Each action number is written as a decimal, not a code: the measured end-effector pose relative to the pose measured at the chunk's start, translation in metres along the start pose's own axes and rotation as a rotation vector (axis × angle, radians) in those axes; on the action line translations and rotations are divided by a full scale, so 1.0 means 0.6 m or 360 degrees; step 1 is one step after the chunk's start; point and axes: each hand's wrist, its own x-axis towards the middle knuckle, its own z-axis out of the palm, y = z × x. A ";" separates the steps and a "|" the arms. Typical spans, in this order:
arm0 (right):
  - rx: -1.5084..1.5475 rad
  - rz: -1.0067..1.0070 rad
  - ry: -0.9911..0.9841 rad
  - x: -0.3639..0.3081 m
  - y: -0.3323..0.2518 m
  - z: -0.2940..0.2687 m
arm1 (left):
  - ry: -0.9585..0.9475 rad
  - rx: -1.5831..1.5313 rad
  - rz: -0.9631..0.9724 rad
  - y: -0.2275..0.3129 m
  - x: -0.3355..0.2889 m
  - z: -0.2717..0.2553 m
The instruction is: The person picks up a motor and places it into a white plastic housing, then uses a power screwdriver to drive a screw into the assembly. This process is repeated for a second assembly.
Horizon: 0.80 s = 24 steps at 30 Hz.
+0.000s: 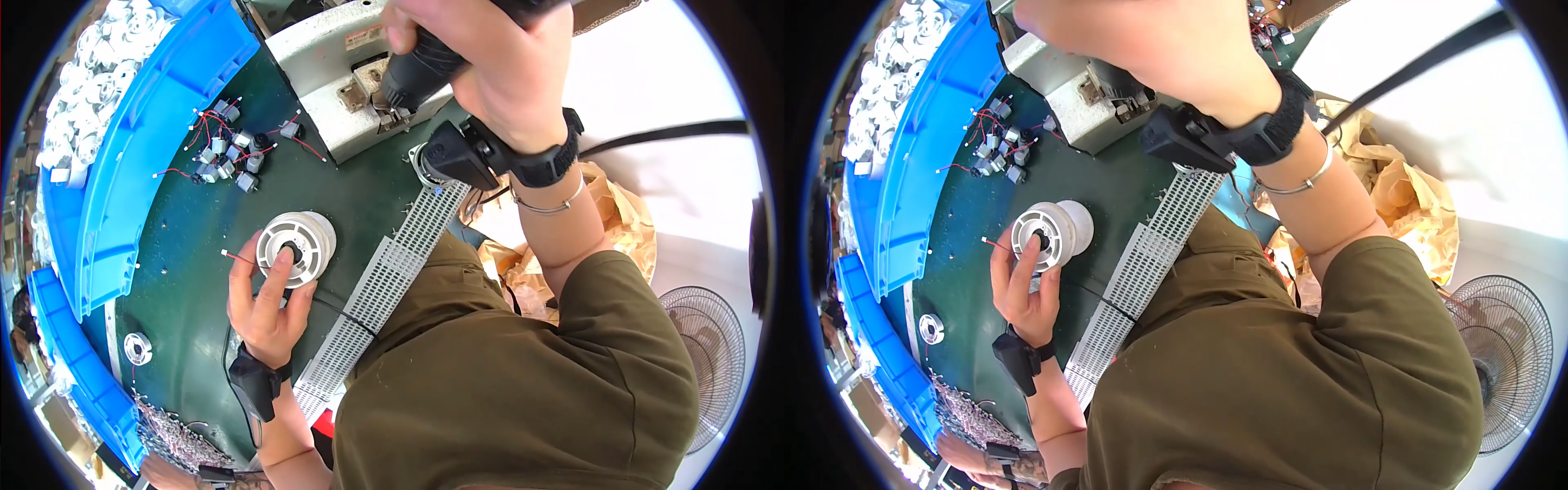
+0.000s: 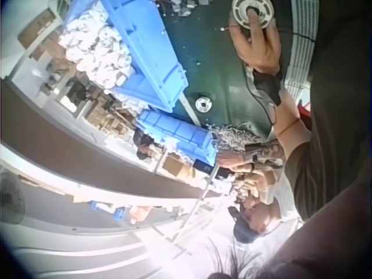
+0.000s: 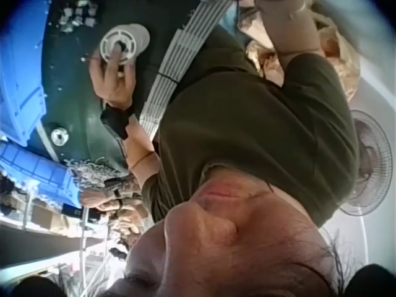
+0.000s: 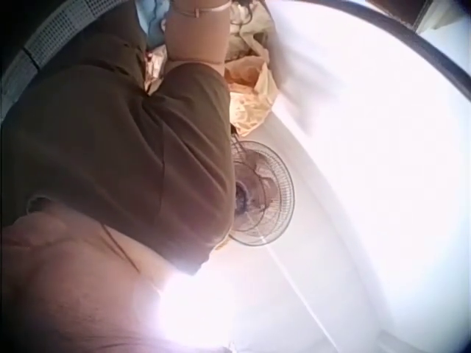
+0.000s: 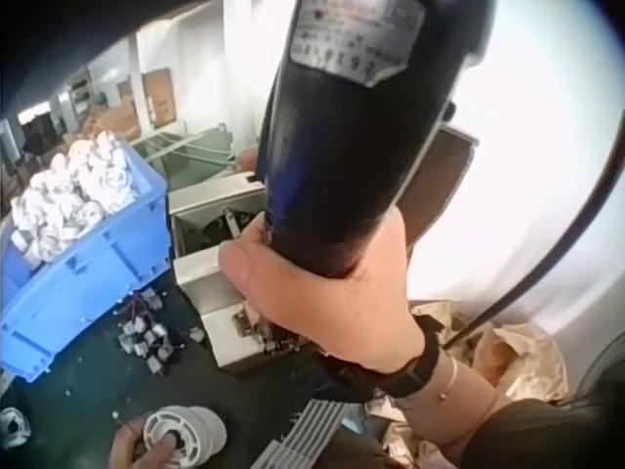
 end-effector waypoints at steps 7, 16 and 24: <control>-0.0045 0.0199 -0.0006 -0.024 -0.020 0.005 | 0.0040 0.0093 0.0021 -0.002 -0.003 -0.001; 0.0341 0.0819 -0.0347 -0.017 -0.065 0.056 | 0.0106 0.0083 0.0078 0.007 0.020 0.004; 0.0205 0.0180 -0.0156 -0.036 -0.050 0.153 | 0.0184 0.0127 0.0062 0.004 0.012 0.011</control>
